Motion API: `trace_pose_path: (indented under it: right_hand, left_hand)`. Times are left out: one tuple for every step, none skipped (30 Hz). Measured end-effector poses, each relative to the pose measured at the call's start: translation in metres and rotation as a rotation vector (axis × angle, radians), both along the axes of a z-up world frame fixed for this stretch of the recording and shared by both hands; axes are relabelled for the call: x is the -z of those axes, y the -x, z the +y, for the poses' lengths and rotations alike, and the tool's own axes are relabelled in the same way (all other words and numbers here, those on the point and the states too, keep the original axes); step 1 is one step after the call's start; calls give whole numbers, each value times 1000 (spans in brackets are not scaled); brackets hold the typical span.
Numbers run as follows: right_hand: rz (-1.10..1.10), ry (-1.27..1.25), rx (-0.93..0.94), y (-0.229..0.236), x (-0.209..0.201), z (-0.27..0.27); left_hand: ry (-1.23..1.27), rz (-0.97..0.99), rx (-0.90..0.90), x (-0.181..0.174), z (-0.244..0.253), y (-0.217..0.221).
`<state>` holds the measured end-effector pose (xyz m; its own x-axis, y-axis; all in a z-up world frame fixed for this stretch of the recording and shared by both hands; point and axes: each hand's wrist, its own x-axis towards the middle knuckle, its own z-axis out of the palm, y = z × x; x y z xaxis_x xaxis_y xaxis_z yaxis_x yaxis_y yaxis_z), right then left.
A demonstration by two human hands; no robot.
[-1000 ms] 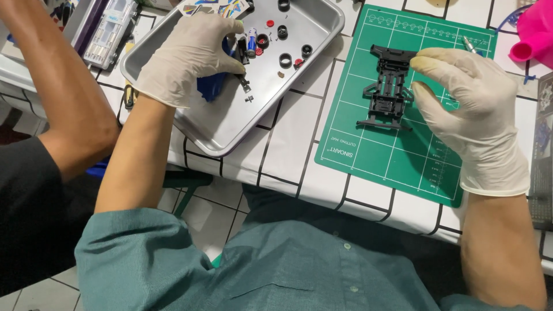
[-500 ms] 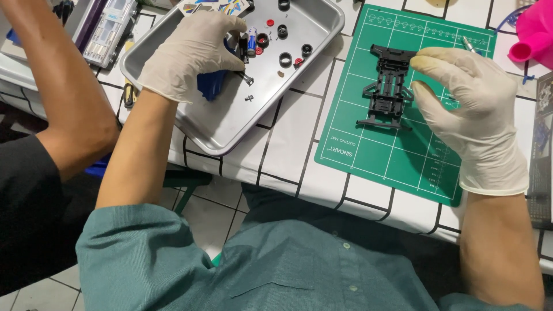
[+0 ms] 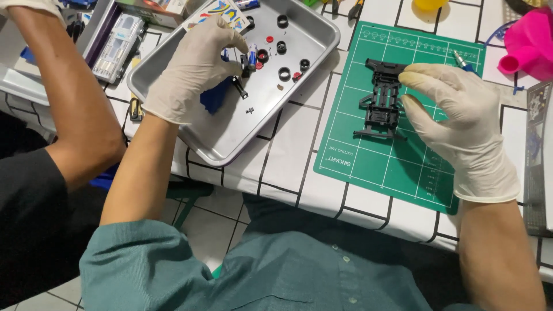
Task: The person assembles a model car chassis on a green cutting mat. They attach a small cylindrical component to the frame, then pick up and attach a black wheel to the chassis.
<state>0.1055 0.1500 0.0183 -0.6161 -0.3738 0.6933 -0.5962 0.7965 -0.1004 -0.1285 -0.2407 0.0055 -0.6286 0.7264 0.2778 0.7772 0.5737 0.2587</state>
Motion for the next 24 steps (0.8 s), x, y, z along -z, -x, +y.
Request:
trace_pose_path:
  right_hand:
    - [0, -2, 5, 0, 0, 0]
    - [4, 6, -2, 0, -1, 0]
    - [7, 13, -9, 1, -1, 0]
    - [7, 11, -5, 1, 0, 0]
    - [-4, 23, -12, 2, 1, 0]
    - [-16, 36, -18, 2, 2, -1]
    - [-22, 35, -19, 2, 2, -2]
    - [-41, 58, -25, 1, 3, -5]
    - [-58, 79, -30, 2, 2, -6]
    - [-61, 76, -31, 1, 1, -10]
    - [-86, 143, -75, 0, -1, -13]
    - [-112, 210, -120, 0, -3, -17]
    - [-117, 206, -123, -1, -3, -20]
    - [-115, 224, -128, -2, -3, -23]
    - [-111, 242, -136, -2, -3, -25]
    - [-115, 237, -142, -2, -5, -30]
    - [-142, 262, -140, -4, -7, -34]
    - [-169, 286, -138, -6, -9, -39]
    - [-170, 284, -142, -6, -9, -40]
    - [-178, 275, -137, -6, -9, -40]
    - [-185, 267, -128, -7, -9, -41]
    - [-183, 267, -127, -7, -9, -41]
    - [-208, 303, -110, -8, -9, -41]
    - [-234, 338, -93, -8, -8, -41]
  left_hand:
    - [-2, 0, 5, 0, 0, 0]
    - [-47, -16, 17, 0, -1, 0]
    - [-93, -33, 27, 0, -1, 1]
    - [-95, -32, 31, -2, 0, -2]
    - [-158, -65, 48, -3, 0, -5]
    - [-221, -98, 64, -5, -1, -8]
    - [-223, -104, 63, -11, 1, -14]
    - [-236, -206, 19, -17, 3, -19]
    - [-251, -306, -23, -23, 5, -23]
    - [-253, -309, -24, -36, 11, -32]
    - [-264, -408, -61, -48, 17, -42]
    - [-274, -507, -98, -61, 22, -51]
    - [-279, -511, -101, -70, 30, -59]
    - [-289, -546, -64, -79, 37, -67]
    - [-300, -579, -29, -89, 43, -75]
    - [-306, -581, -34, -92, 53, -78]
    - [-292, -546, 62, -94, 63, -83]
    - [-276, -510, 157, -96, 73, -87]
    - [-279, -509, 154, -92, 83, -86]
    - [-336, -483, 272, -89, 95, -85]
    - [-388, -456, 395, -85, 108, -84]
    - [-388, -455, 396, -83, 118, -85]
    - [-467, -429, 479, -80, 129, -85]
    - [-546, -402, 564, -77, 141, -86]
